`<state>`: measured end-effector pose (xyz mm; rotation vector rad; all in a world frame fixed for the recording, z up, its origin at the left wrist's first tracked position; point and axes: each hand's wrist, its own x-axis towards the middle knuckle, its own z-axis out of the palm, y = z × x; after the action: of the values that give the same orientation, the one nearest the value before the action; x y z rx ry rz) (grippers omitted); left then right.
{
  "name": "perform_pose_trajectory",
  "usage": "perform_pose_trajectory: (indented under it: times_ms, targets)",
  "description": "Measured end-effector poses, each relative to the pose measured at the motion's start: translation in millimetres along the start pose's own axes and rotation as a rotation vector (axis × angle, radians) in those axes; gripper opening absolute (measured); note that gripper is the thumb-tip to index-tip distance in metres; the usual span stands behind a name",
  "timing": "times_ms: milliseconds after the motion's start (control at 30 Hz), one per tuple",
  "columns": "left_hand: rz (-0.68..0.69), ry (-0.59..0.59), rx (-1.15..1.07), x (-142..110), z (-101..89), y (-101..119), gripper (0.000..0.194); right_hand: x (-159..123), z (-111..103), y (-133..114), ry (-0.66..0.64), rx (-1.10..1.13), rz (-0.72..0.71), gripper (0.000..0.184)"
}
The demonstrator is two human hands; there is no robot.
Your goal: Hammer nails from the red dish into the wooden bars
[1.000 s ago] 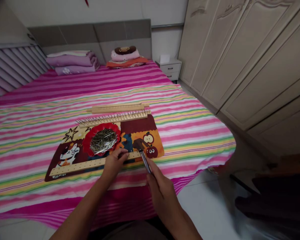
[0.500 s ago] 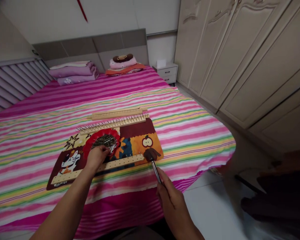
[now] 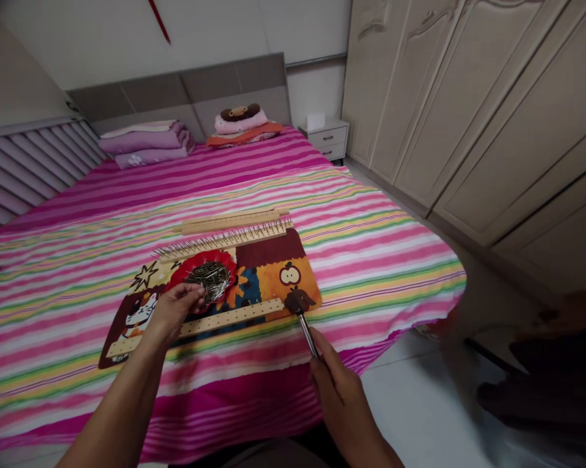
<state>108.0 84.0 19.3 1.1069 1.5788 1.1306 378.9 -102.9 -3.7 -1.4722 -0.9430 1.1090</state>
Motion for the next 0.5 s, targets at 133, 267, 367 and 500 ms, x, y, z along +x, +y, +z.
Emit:
perform_pose_trajectory:
  times_ms: [133, 267, 367, 500]
  targets:
    - [-0.027, -0.013, -0.153, -14, 3.5, 8, 0.040, -2, -1, -2, -0.059, 0.001, 0.046, 0.048]
    - [-0.127, -0.097, -0.228, -26, 1.1, 9, 0.035, -4, -1, -3, -0.078, 0.012, 0.083, 0.052]
    - [-0.207, -0.119, -0.248, -36, -2.2, 5, 0.037, -4, 0, -3, -0.067, 0.069, 0.083, 0.052]
    - [-0.236, -0.143, -0.209, -48, 3.1, -1, 0.038, -4, 2, -4, -0.079, 0.089, 0.069, 0.049]
